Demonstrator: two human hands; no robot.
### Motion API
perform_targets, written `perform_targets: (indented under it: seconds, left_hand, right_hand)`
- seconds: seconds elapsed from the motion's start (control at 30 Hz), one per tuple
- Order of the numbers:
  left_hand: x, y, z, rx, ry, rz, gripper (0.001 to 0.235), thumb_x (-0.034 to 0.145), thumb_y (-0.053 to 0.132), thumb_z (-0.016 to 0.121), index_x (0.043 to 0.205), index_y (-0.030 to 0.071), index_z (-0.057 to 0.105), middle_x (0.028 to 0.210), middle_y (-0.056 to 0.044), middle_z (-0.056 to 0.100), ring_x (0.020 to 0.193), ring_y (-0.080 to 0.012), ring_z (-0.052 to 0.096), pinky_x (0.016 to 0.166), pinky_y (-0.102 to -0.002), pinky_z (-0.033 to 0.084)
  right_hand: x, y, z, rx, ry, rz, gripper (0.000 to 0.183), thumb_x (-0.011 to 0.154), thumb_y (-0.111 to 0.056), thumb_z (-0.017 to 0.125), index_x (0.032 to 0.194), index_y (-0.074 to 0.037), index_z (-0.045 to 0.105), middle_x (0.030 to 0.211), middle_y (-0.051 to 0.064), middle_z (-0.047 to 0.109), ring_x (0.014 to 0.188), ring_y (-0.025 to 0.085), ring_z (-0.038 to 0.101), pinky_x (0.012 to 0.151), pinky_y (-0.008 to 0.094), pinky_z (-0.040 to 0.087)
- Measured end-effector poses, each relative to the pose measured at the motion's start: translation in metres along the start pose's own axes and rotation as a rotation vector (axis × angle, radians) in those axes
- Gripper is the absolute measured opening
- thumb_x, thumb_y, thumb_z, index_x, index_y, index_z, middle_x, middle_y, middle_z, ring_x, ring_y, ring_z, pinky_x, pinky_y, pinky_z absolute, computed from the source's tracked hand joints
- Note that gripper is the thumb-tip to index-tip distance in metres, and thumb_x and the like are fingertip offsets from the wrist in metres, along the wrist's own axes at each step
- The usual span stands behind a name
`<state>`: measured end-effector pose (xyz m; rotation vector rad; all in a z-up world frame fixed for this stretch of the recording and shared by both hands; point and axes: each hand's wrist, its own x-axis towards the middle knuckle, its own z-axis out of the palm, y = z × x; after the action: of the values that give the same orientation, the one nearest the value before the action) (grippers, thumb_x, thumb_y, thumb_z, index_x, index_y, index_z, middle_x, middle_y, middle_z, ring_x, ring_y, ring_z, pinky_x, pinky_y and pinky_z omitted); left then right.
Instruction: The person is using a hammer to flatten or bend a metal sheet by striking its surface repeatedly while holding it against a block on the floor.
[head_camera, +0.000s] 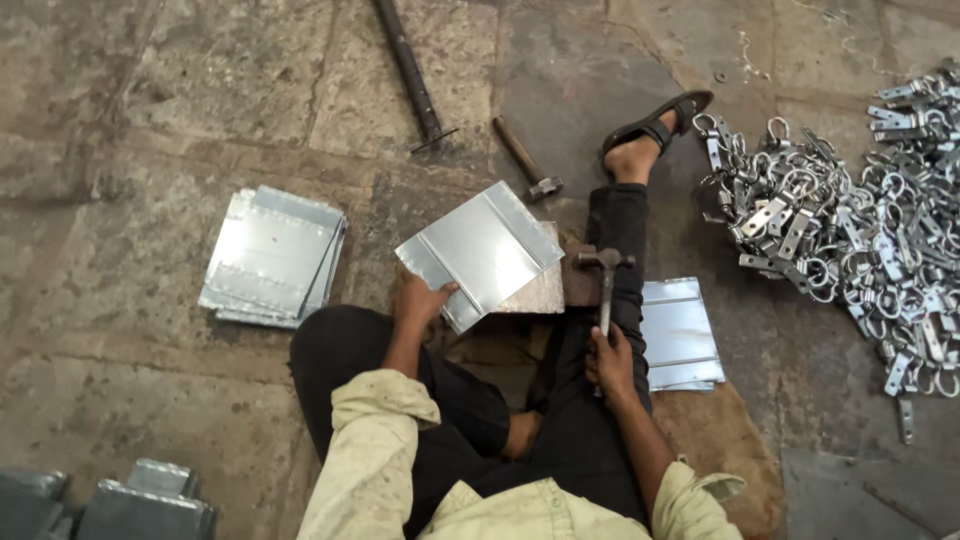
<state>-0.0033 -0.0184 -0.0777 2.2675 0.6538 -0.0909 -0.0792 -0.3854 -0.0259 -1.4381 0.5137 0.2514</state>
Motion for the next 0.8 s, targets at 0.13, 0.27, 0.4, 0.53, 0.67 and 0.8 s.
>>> perform_targets:
  seconds: [0.13,0.27,0.4,0.53,0.67,0.8]
  left_hand:
    - [0.046,-0.046,0.048,-0.383,0.152,0.217,0.075,0.075,0.022,0.081,0.141,0.004,0.05,0.131,-0.023,0.067,0.12,-0.0417,0.065,0.1,-0.048,0.051]
    - [0.05,-0.036,0.022,-0.336,0.147,0.018,0.061,0.091,0.02,0.065,0.148,0.009,0.048,0.13,-0.025,0.068,0.119,-0.0455,0.064,0.101,-0.05,0.05]
    - [0.014,0.025,-0.033,-0.197,0.145,-0.126,0.063,0.095,0.037,0.059,0.152,0.013,0.049,0.124,-0.024,0.071,0.113,-0.0447,0.068,0.094,-0.053,0.053]
    - [-0.023,0.055,-0.059,0.038,0.179,-0.049,0.09,0.083,0.065,0.074,0.144,0.004,0.048,0.121,-0.024,0.069,0.108,-0.0429,0.068,0.083,-0.054,0.056]
    - [-0.025,0.053,-0.059,0.006,0.127,-0.063,0.092,0.082,0.067,0.076,0.143,0.004,0.051,0.122,-0.023,0.069,0.109,-0.0428,0.069,0.085,-0.052,0.057]
    - [-0.012,0.051,-0.056,-0.014,0.11,-0.067,0.095,0.081,0.067,0.077,0.146,0.005,0.049,0.126,-0.024,0.066,0.113,-0.0434,0.066,0.089,-0.052,0.055]
  right_hand:
    - [-0.045,-0.009,0.0,-0.174,0.02,-0.233,0.035,0.102,-0.018,0.059,0.133,-0.005,0.053,0.07,0.007,0.051,0.043,0.014,0.044,0.036,0.03,0.036]
    - [-0.098,-0.052,0.004,-0.097,-0.06,-0.267,0.041,0.098,-0.018,0.059,0.136,-0.007,0.051,0.077,0.007,0.063,0.046,0.016,0.055,0.037,0.031,0.045]
    - [-0.101,-0.077,0.039,-0.276,-0.043,-0.227,0.056,0.096,-0.017,0.06,0.151,-0.014,0.048,0.073,0.003,0.062,0.048,0.014,0.053,0.039,0.032,0.043]
    - [-0.071,-0.043,0.067,-0.741,-0.052,-0.592,0.054,0.104,-0.018,0.061,0.157,-0.015,0.049,0.073,0.004,0.061,0.062,0.01,0.054,0.057,0.028,0.048]
    - [-0.044,-0.029,0.067,-0.808,-0.015,-0.53,0.053,0.104,-0.019,0.064,0.155,-0.016,0.051,0.073,0.009,0.059,0.064,0.012,0.05,0.06,0.031,0.047]
    - [-0.028,-0.064,0.055,-0.69,-0.085,-0.857,0.049,0.111,-0.013,0.062,0.158,-0.008,0.048,0.118,0.004,0.071,0.088,0.009,0.062,0.075,0.028,0.054]
